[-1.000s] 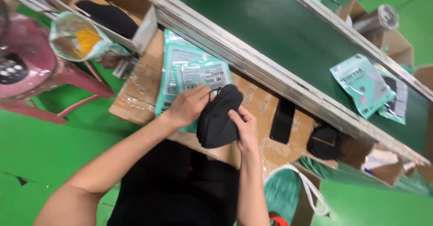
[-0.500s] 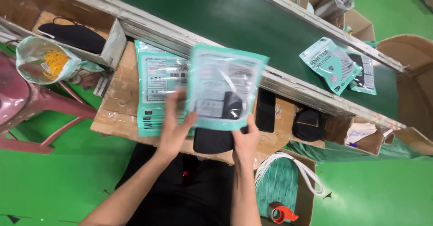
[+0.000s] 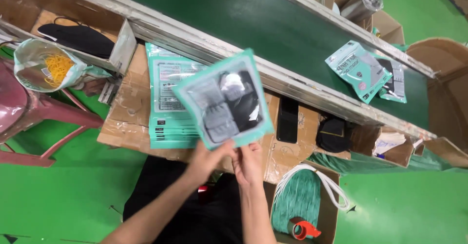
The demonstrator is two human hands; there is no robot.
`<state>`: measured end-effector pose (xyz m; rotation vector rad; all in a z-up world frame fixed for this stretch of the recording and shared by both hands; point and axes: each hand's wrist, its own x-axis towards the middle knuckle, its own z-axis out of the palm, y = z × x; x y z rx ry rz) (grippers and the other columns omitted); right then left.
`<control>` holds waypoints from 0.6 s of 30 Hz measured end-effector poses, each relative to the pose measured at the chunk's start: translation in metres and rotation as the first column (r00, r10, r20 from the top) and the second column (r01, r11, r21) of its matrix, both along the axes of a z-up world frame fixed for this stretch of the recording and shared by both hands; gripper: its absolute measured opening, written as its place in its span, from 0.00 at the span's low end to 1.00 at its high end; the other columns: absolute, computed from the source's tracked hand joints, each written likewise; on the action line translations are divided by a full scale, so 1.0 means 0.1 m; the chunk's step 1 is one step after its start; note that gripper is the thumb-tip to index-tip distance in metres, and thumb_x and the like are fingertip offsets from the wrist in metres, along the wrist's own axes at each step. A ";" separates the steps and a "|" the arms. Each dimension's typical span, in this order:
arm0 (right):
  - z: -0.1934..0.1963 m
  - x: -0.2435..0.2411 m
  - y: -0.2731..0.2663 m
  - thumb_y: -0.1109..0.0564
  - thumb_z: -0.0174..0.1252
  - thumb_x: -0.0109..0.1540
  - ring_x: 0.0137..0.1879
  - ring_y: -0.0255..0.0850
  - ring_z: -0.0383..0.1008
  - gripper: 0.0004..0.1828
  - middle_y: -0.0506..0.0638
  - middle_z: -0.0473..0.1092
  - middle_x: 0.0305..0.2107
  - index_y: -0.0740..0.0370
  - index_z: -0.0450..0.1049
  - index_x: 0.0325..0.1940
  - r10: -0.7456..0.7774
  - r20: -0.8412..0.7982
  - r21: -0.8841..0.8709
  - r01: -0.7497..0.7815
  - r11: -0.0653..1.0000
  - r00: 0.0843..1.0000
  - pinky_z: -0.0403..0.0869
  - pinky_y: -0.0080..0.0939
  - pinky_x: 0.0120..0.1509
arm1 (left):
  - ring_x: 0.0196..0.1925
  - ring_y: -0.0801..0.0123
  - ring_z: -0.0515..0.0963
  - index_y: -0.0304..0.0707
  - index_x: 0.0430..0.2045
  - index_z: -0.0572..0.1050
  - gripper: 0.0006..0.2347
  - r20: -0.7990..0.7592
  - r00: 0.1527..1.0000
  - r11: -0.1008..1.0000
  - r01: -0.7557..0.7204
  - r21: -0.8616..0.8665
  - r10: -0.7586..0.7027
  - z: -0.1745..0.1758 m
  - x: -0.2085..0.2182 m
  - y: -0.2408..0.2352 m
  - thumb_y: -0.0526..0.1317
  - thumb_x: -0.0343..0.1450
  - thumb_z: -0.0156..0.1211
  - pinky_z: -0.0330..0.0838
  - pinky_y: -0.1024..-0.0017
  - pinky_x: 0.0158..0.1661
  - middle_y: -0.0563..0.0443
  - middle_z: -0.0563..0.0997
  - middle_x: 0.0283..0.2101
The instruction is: The recorder is packing black face masks into individual green plastic pouches.
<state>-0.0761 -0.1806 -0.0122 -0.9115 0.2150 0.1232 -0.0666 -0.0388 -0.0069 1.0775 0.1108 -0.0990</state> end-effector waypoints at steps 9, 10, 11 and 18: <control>0.70 -0.13 -0.32 0.65 0.62 0.62 0.44 0.35 0.75 0.14 0.48 0.77 0.39 0.67 0.75 0.52 -0.064 0.315 -0.757 0.291 0.585 0.947 0.76 0.36 0.48 | 0.49 0.62 0.84 0.37 0.44 0.80 0.08 0.625 0.576 0.728 -0.074 0.681 -0.526 1.13 -0.30 0.33 0.32 0.71 0.62 0.78 0.65 0.47 0.48 0.84 0.45; 0.75 -0.21 -0.35 0.65 0.66 0.59 0.41 0.35 0.74 0.13 0.48 0.74 0.35 0.67 0.74 0.47 -0.020 0.307 -0.815 0.273 0.511 0.952 0.74 0.36 0.45 | 0.51 0.58 0.83 0.31 0.45 0.78 0.10 0.703 0.564 0.705 -0.274 0.655 -0.434 1.44 -0.23 0.41 0.31 0.70 0.62 0.78 0.63 0.49 0.44 0.83 0.47; 0.80 -0.27 -0.35 0.66 0.70 0.57 0.38 0.35 0.73 0.14 0.48 0.72 0.31 0.67 0.73 0.43 0.015 0.299 -0.862 0.263 0.433 0.954 0.72 0.35 0.42 | 0.53 0.53 0.83 0.26 0.47 0.76 0.13 0.780 0.523 0.653 -0.463 0.599 -0.345 1.76 -0.13 0.52 0.30 0.68 0.62 0.77 0.61 0.51 0.39 0.82 0.50; 1.42 -0.20 0.18 0.68 0.66 0.56 0.54 0.40 0.76 0.14 0.53 0.75 0.45 0.67 0.76 0.46 0.130 0.649 -0.752 0.605 0.261 0.750 0.72 0.37 0.58 | 0.46 0.60 0.84 0.39 0.39 0.80 0.13 0.724 0.585 0.704 -0.334 0.627 -0.367 1.35 0.11 0.66 0.34 0.62 0.71 0.75 0.67 0.49 0.49 0.86 0.42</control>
